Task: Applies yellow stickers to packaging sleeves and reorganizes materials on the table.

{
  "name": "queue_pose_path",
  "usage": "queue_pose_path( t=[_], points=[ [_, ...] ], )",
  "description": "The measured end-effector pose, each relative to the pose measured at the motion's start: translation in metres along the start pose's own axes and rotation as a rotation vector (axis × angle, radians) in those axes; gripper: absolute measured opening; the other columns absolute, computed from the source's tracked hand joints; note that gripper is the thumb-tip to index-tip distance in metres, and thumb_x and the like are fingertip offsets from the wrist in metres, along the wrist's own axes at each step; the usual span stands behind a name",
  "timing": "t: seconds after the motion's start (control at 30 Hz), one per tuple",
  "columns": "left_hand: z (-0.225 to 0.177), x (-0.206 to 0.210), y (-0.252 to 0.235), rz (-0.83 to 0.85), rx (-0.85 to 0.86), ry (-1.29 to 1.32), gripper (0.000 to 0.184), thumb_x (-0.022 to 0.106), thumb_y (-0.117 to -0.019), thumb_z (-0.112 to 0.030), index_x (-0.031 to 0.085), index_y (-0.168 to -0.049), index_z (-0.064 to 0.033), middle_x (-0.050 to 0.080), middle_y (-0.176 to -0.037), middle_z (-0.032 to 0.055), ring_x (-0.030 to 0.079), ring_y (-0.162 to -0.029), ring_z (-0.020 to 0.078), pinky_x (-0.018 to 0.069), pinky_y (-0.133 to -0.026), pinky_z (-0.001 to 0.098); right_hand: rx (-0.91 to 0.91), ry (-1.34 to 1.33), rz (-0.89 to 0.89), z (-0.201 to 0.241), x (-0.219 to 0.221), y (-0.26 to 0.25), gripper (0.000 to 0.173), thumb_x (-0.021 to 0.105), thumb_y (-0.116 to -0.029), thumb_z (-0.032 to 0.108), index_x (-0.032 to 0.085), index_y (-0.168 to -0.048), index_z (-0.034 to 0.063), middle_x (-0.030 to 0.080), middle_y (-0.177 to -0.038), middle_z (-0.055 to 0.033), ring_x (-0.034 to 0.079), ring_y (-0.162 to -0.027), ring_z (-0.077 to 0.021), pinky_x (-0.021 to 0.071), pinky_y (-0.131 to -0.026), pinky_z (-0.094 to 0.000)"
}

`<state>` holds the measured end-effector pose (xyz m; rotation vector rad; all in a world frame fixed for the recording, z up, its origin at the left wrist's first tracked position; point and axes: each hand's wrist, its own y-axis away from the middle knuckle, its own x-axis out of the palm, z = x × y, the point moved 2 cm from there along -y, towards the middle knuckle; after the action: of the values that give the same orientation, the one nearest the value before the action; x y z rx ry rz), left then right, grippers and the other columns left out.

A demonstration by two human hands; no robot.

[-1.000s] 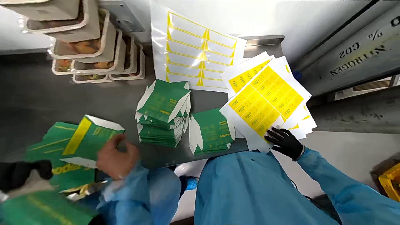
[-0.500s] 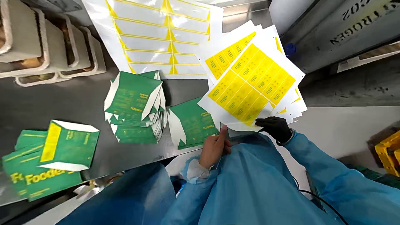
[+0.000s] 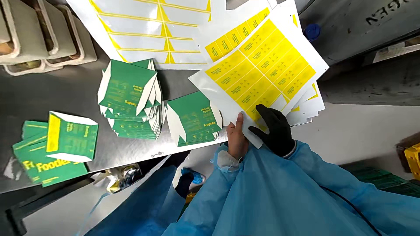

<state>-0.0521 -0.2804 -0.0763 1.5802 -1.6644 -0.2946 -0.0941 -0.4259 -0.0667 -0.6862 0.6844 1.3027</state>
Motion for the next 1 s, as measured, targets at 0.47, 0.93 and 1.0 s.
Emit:
queue_pose_path(
  t=[0.47,0.93,1.0],
  points=[
    [-0.005,0.027,0.003,0.062,0.128,-0.150,0.021,0.067,-0.1005,-0.028,0.071,-0.111,-0.0111,0.074,-0.096,0.0057,0.072,-0.083,0.0148,0.0624,-0.075,0.0349,0.033,-0.266,-0.162,-0.005,-0.021,-0.018,0.024,0.077,-0.0921,0.025,0.077,-0.111,0.0105,0.075,-0.107,-0.0039,0.068,-0.101,-0.0145,0.0572,-0.085,-0.0292],
    [-0.015,0.024,0.002,0.142,0.121,-0.212,0.014,0.073,-0.0955,-0.016,0.072,-0.108,-0.0089,0.075,-0.097,0.0049,0.072,-0.086,0.0148,0.0622,-0.079,0.0358,0.180,-0.653,0.044,-0.025,-0.037,-0.026,0.010,0.077,-0.0912,0.015,0.081,-0.098,0.0087,0.078,-0.090,0.0002,0.073,-0.079,-0.0055,0.0623,-0.073,-0.0251],
    [-0.016,0.020,0.002,0.174,0.092,-0.214,0.015,0.071,-0.0973,-0.017,0.071,-0.110,-0.0089,0.075,-0.097,0.0054,0.073,-0.085,0.0153,0.0629,-0.078,0.0365,0.281,-0.780,0.110,-0.025,-0.036,-0.029,0.009,0.078,-0.0889,0.010,0.080,-0.097,0.0063,0.078,-0.089,-0.0025,0.073,-0.080,-0.0088,0.0629,-0.073,-0.0274]
  ],
)
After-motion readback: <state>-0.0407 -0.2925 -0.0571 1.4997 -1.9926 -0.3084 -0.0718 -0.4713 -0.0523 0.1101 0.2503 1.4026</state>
